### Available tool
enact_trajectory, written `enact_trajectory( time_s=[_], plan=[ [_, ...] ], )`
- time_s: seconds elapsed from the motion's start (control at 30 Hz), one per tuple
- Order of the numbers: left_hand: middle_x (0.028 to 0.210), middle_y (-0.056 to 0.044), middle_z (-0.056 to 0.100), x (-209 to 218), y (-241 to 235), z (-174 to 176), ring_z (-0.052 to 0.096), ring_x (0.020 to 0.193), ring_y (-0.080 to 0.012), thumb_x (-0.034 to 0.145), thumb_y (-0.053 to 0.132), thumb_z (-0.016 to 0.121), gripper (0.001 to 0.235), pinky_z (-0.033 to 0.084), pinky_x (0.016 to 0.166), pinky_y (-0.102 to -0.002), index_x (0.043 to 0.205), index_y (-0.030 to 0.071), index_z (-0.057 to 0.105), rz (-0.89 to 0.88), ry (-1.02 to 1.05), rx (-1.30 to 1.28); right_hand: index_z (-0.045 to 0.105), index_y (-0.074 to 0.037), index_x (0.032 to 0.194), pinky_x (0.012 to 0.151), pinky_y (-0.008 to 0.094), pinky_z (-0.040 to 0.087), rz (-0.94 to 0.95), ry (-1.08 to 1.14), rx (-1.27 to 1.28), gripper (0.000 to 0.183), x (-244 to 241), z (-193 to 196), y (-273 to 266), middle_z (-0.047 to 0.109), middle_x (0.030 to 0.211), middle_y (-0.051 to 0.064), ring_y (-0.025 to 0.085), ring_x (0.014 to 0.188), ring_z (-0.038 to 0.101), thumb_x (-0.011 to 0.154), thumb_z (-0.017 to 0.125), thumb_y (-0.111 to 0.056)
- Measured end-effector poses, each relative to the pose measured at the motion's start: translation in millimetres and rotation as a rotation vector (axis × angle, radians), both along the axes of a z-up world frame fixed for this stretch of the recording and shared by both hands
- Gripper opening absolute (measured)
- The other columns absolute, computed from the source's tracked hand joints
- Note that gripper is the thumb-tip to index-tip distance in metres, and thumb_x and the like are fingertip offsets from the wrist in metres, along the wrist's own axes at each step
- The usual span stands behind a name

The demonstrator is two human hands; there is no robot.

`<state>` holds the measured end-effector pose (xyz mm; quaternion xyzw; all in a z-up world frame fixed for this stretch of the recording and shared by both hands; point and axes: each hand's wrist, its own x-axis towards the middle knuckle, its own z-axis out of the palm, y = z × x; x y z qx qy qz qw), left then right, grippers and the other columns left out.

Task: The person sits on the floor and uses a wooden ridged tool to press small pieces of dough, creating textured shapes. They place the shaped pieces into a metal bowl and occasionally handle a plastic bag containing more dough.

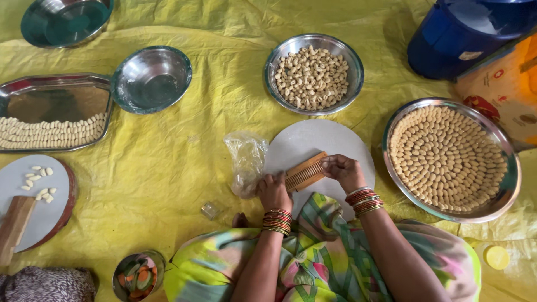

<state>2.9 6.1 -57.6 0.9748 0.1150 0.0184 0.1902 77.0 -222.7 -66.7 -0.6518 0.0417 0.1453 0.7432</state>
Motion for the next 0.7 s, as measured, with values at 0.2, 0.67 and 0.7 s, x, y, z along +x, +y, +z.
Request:
enact_trajectory(
  time_s=[0.2,0.67,0.7],
  plan=[
    [0.118,-0.016,0.057,-0.9,4.5,24.0,0.05,0.121,-0.0388,0.054,0.023,0.094,0.063,0.039,0.108,-0.051,0.112,0.015,0.07,-0.014,0.082,-0.234,0.07,0.009,0.11,0.084,0.03,0.062,-0.103,0.021,-0.031,0.016,8.9,-29.5,-13.2,0.072,0.1,0.008,0.016,0.091,0.07,0.1,0.061,0.0],
    [0.081,-0.006,0.073,4.6,10.0,42.3,0.068,0.066,-0.0143,0.091,0.02,0.073,0.028,0.057,0.058,-0.033,0.116,0.009,0.07,0.114,0.12,-1.146,0.074,0.007,0.103,0.083,0.029,0.061,0.073,0.012,-0.2,0.016,-10.3,13.4,13.0,0.078,0.098,0.007,0.015,0.091,0.072,0.094,0.07,-0.005],
    [0.081,-0.005,0.073,4.9,8.1,45.4,0.066,0.065,-0.0143,0.092,0.017,0.07,0.027,0.054,0.057,-0.033,0.117,0.009,0.069,0.127,0.1,-1.172,0.074,0.005,0.103,0.083,0.029,0.061,0.101,0.016,-0.202,0.016,-12.9,20.3,18.4,0.078,0.097,0.006,0.014,0.09,0.073,0.092,0.071,-0.005]
  ],
)
